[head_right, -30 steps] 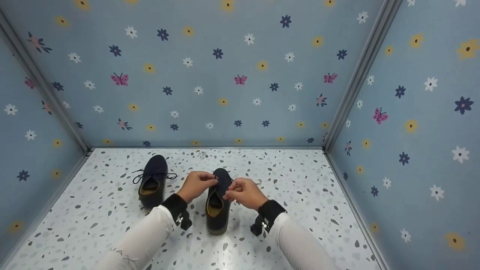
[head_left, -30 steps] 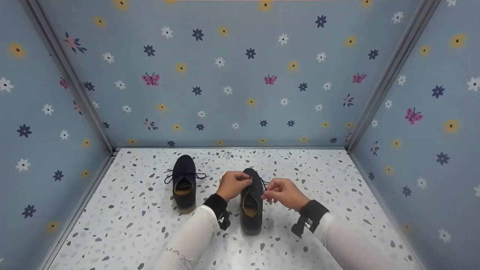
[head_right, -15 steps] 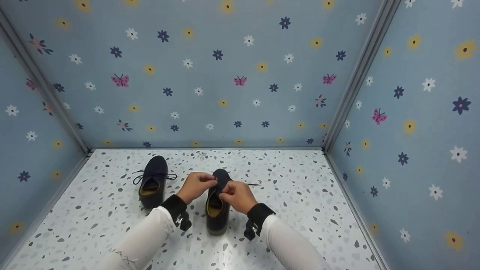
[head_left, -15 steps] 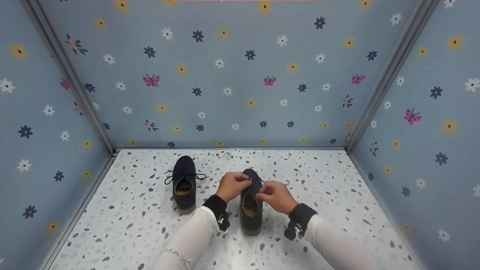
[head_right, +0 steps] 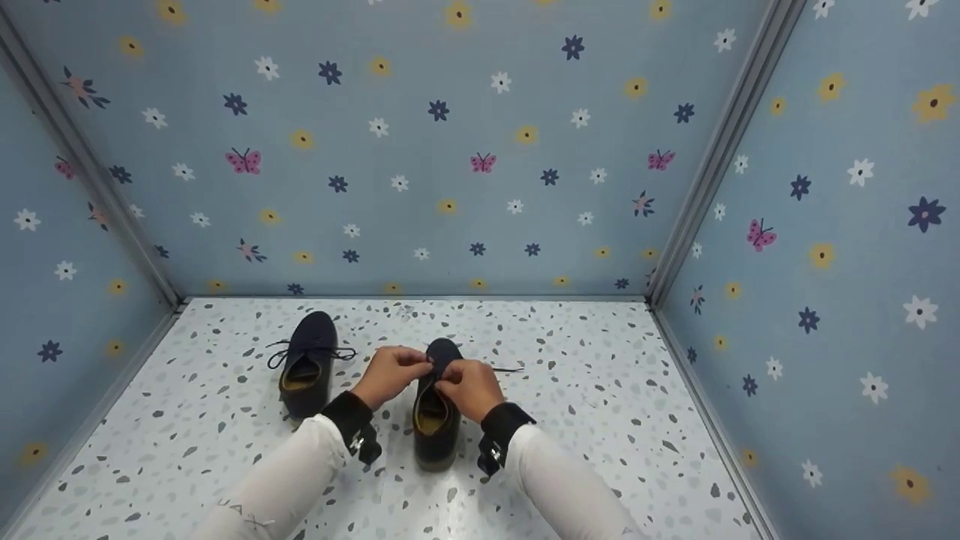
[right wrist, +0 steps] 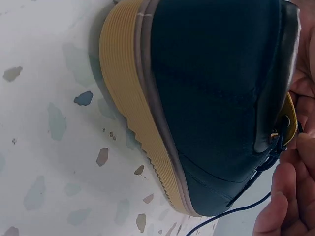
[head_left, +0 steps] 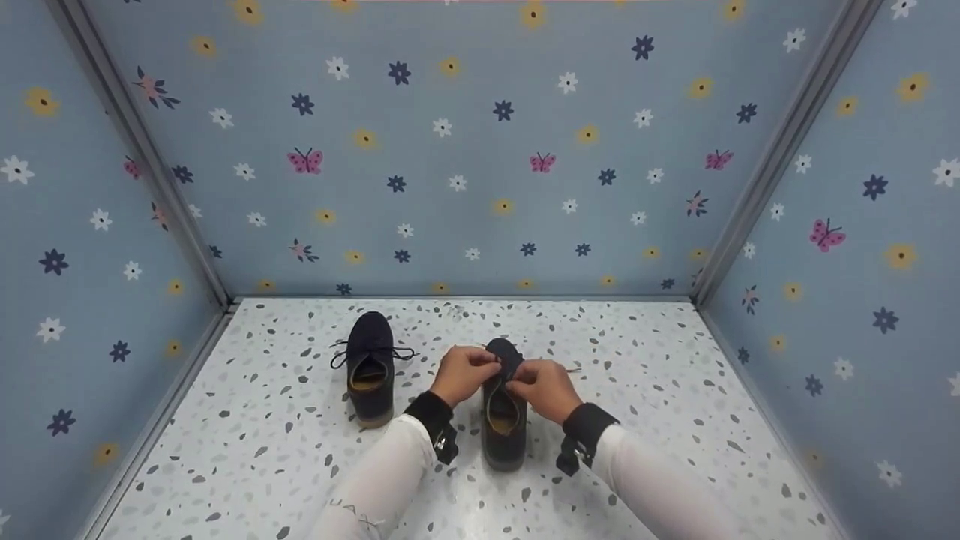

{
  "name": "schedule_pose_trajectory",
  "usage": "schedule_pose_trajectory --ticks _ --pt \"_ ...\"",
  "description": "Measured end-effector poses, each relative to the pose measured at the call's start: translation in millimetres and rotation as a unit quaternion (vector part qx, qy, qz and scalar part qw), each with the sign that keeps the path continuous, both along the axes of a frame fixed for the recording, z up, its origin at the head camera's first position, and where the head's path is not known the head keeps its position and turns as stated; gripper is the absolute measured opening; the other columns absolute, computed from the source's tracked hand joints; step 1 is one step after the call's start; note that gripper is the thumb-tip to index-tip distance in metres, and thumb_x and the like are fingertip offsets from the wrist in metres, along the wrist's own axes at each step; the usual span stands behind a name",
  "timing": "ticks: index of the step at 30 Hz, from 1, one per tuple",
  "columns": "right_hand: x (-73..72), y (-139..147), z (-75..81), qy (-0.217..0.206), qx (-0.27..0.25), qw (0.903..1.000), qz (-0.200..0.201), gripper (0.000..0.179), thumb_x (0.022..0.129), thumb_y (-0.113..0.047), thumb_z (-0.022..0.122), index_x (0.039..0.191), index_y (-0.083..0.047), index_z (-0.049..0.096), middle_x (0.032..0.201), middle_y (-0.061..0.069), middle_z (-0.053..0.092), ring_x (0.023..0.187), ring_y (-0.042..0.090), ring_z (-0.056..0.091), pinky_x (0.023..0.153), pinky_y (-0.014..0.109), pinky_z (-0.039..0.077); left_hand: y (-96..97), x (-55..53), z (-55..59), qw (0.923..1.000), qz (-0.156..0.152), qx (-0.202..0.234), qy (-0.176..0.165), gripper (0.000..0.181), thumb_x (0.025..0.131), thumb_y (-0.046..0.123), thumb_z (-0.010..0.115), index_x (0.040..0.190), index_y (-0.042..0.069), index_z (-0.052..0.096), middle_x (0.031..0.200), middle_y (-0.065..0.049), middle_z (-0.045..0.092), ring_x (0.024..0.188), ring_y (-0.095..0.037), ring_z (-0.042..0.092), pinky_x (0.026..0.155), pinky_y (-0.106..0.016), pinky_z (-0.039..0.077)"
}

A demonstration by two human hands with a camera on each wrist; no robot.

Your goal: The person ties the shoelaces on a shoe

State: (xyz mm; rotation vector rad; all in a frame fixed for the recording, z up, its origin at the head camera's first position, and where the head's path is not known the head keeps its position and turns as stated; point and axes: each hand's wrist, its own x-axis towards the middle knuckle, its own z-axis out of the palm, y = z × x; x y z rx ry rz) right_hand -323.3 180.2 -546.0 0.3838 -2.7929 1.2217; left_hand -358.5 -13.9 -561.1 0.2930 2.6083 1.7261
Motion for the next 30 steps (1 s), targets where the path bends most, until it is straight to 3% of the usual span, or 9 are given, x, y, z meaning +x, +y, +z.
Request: schedule_pose_trajectory --ticks 5,10,23,30 --pt "-1.6 9.5 -1.6 -0.026 0.009 0.9995 0.017 0.004 0.088 -0.015 0.083 0.086 -0.016 0.079 0.087 0.0 0.079 0.077 0.008 0.068 0.073 0.03 0.057 -2.1 -0.3 -2.3 1.0 -0.002 -0.001 0.007 0.011 0.09 0.015 0.079 0.098 0.008 0.082 0.102 -0.008 0.081 0.093 -0.017 0.073 0.083 -0.031 0.058" --pt "-5.2 24.9 -3.1 -0.044 0.019 0.9985 0.027 0.005 0.089 -0.009 0.079 0.094 -0.01 0.08 0.091 0.005 0.08 0.076 0.01 0.069 0.069 0.029 0.057 -4.6 0.1 -4.5 1.0 -0.002 -0.002 0.005 0.012 0.09 0.015 0.078 0.098 0.006 0.081 0.1 -0.009 0.08 0.092 -0.016 0.071 0.085 -0.032 0.057" --pt "-27.7 47.8 -2.3 -0.058 0.063 0.9961 -0.02 0.011 0.094 -0.011 0.076 0.104 -0.008 0.079 0.092 0.002 0.076 0.088 0.016 0.07 0.081 0.038 0.057 -9.1 -0.7 -7.9 0.9998 -0.017 0.0 -0.003 0.01 0.091 0.012 0.076 0.097 0.005 0.081 0.099 -0.009 0.08 0.085 -0.008 0.067 0.08 -0.027 0.054" --pt "-36.8 42.2 1.2 -0.082 0.09 0.9922 0.025 0.022 0.096 -0.01 0.072 0.117 -0.011 0.078 0.104 0.007 0.078 0.098 0.022 0.073 0.089 0.044 0.059 -9.6 -0.9 -9.4 0.9997 -0.026 -0.001 -0.003 0.011 0.09 0.013 0.076 0.098 0.006 0.081 0.101 -0.009 0.08 0.087 -0.008 0.068 0.083 -0.028 0.056"
